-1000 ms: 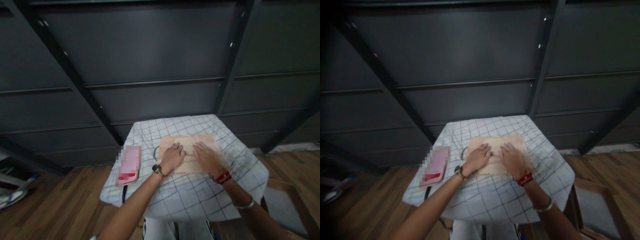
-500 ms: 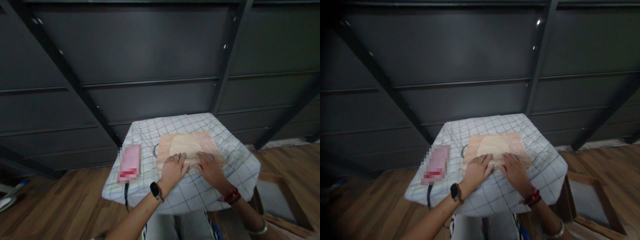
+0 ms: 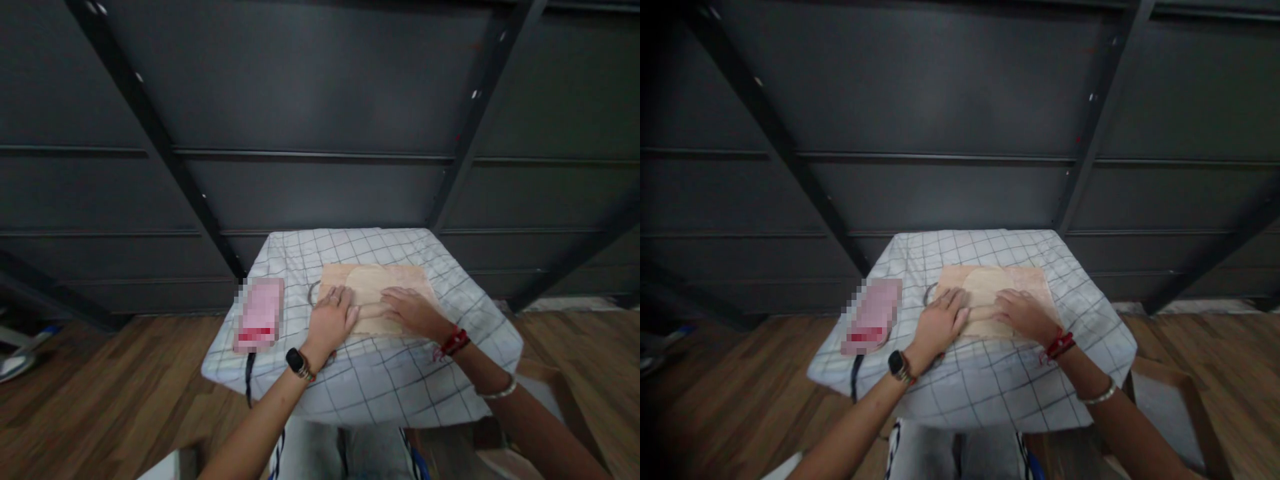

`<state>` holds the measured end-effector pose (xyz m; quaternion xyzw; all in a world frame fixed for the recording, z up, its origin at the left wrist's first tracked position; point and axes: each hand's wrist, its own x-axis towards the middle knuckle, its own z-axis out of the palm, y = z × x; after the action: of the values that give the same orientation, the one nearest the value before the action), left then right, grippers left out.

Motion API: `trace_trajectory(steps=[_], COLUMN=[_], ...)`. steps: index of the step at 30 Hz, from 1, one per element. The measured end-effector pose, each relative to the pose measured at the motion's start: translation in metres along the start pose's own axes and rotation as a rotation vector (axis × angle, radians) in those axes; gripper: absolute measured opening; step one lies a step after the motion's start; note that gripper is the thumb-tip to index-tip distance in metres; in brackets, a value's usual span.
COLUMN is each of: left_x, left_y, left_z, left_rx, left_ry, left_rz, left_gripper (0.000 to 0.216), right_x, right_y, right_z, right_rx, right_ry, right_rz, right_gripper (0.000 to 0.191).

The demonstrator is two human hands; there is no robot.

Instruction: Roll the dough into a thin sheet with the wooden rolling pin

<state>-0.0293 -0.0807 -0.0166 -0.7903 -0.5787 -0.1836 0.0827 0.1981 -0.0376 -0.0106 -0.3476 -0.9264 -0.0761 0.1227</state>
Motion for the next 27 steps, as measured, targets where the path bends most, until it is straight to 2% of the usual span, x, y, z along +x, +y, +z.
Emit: trace_trajectory(steps=[5, 9, 11, 16, 21, 27], left_x=[-0.028, -0.029, -0.025, -0.014, -0.009, -0.003], left_y=[0.006, 0.011, 0.010, 0.006, 0.005, -0.001], left_z=[0.000, -0.006, -0.009, -0.015, -0.017, -0.016], left_rx=[0.046, 0.085, 0.118, 0.178, 0.188, 0.183], left_ry=[0.080, 0.100, 0.083, 0.017, -0.029, -0.073], left_rz=[-0.136, -0.249, -0.292, -0.339, -0.356, -0.404], left_gripper=[0.051, 0.051, 0.051, 0.051, 0.054, 0.055], right_x=[0.012, 0.037, 0.048, 0.059, 0.064, 0.078], right_y=[-0.001, 0.007, 0.011, 0.011, 0.003, 0.003], right_z=[-0.006, -0.005, -0.003, 0.010, 0.024, 0.022], right_rx=[-0.036, 0.062, 0.131, 0.179, 0.133, 0.108], right_ry=[-0.034, -0.126, -0.139, -0.119, -0.040, -0.067], right_rz=[-0.067, -0.169, -0.199, -0.129, -0.048, -0.037], right_gripper=[0.024, 0.025, 0.031, 0.046, 0.047, 0.044])
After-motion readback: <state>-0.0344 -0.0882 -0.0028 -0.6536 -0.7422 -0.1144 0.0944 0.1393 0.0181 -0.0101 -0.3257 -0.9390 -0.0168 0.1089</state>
